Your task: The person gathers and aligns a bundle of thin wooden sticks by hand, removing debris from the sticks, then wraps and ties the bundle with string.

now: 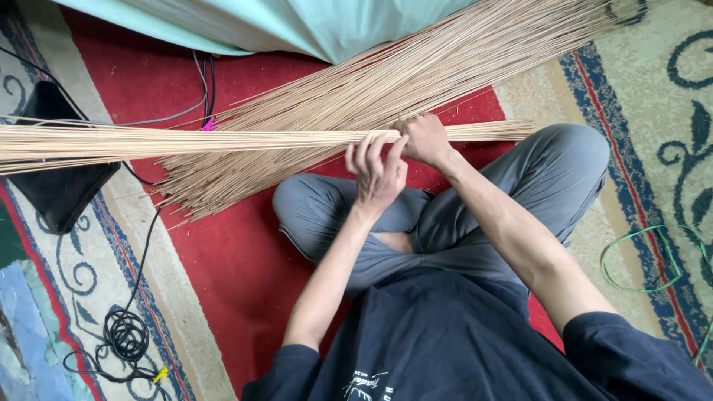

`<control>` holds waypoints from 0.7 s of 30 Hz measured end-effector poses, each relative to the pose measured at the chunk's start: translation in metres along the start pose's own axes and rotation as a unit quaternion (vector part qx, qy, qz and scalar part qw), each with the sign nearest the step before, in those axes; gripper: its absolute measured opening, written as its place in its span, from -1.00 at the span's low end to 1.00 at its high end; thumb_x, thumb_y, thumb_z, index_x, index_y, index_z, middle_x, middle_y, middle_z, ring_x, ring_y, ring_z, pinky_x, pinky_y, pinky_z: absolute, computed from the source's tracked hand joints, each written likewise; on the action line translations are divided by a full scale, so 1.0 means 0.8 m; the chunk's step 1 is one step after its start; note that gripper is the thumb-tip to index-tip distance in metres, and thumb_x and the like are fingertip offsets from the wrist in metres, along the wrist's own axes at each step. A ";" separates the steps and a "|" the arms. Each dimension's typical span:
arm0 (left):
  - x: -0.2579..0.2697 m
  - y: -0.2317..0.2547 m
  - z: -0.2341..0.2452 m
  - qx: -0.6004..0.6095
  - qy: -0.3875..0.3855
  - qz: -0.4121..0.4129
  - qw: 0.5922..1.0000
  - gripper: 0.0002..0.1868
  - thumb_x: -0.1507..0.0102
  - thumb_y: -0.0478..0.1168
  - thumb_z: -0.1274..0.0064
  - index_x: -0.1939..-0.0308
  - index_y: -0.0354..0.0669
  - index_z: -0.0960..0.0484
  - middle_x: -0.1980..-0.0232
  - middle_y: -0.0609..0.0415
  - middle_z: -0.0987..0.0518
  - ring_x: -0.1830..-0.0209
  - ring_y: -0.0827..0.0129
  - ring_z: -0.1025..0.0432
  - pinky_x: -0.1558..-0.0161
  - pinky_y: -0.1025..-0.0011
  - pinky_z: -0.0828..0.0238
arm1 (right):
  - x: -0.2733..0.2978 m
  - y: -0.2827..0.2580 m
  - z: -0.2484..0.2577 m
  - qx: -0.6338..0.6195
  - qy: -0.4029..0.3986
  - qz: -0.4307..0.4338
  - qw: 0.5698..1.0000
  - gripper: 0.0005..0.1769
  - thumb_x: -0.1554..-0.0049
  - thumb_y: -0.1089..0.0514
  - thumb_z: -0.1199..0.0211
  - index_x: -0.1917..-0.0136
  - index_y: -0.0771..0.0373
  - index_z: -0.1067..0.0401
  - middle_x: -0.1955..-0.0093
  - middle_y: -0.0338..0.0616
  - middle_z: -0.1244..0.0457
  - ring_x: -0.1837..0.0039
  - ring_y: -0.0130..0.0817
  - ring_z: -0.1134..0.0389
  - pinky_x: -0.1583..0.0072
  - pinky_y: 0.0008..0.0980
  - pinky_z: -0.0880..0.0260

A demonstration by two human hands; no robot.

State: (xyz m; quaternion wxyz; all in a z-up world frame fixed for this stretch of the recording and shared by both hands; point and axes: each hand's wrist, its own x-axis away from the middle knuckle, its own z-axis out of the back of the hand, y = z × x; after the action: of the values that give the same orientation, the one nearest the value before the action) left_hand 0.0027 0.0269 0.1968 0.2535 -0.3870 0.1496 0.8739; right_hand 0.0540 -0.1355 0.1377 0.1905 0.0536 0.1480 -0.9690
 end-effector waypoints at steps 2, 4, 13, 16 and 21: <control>0.011 -0.004 0.022 0.086 0.078 0.106 0.988 -0.50 -0.11 -0.31 -0.14 -0.12 0.03 -0.40 -0.17 -0.02 -0.24 -0.30 0.03 -0.12 -0.34 -0.07 0.07 | -0.001 -0.006 -0.008 -0.033 0.011 0.005 0.999 -0.76 0.08 -0.12 -0.20 0.35 0.06 -0.44 0.46 -0.06 -0.32 0.28 0.04 -0.45 0.08 -0.05 -0.42; 0.001 -0.019 0.022 0.173 0.156 0.207 0.950 -0.44 -0.11 -0.34 -0.28 -0.02 -0.16 -0.22 -0.14 -0.11 -0.14 -0.22 0.01 -0.11 -0.27 0.01 -0.03 | -0.005 -0.017 0.008 -0.063 0.025 0.010 0.998 -0.81 0.09 -0.06 -0.23 0.34 0.08 -0.43 0.46 0.00 -0.30 0.29 0.09 -0.43 0.09 -0.02 -0.40; -0.165 -0.014 0.056 0.511 0.295 0.420 0.690 -0.65 -0.51 -0.30 0.22 -0.29 -0.05 0.00 0.18 -0.17 -0.54 0.73 0.47 -0.34 0.67 0.54 -0.29 | -0.037 -0.090 0.079 -0.271 0.120 -0.041 0.954 -0.81 0.01 -0.01 -0.27 0.38 -0.01 -0.36 0.50 -0.03 -0.21 0.32 0.07 -0.38 0.23 -0.15 -0.33; -0.193 0.000 0.070 0.513 0.284 0.422 0.691 -0.71 -0.49 -0.26 0.16 -0.24 -0.07 -0.13 0.54 0.02 -0.46 0.81 0.56 -0.25 0.69 0.66 -0.12 | -0.038 -0.097 0.098 -0.327 0.155 -0.051 0.931 -0.74 0.06 0.00 -0.39 0.43 -0.01 -0.34 0.50 -0.04 -0.21 0.33 0.05 -0.35 0.23 -0.19 -0.34; -0.246 0.016 0.130 0.500 0.162 0.312 0.792 -0.82 -0.45 -0.28 0.06 -0.12 -0.14 -0.56 0.50 0.24 -0.54 0.63 0.61 -0.30 0.55 0.60 -0.26 | -0.040 -0.119 0.127 -0.436 0.182 -0.012 0.882 -0.67 -0.05 0.10 -0.43 0.38 0.22 -0.33 0.44 0.07 -0.23 0.31 0.15 -0.32 0.19 -0.10 -0.34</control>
State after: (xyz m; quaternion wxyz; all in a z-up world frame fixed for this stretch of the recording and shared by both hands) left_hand 0.0454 0.0000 0.4139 0.0975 -0.2749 0.7169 0.6333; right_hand 0.0419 -0.0712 0.2651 0.1527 0.1387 0.5878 -0.7823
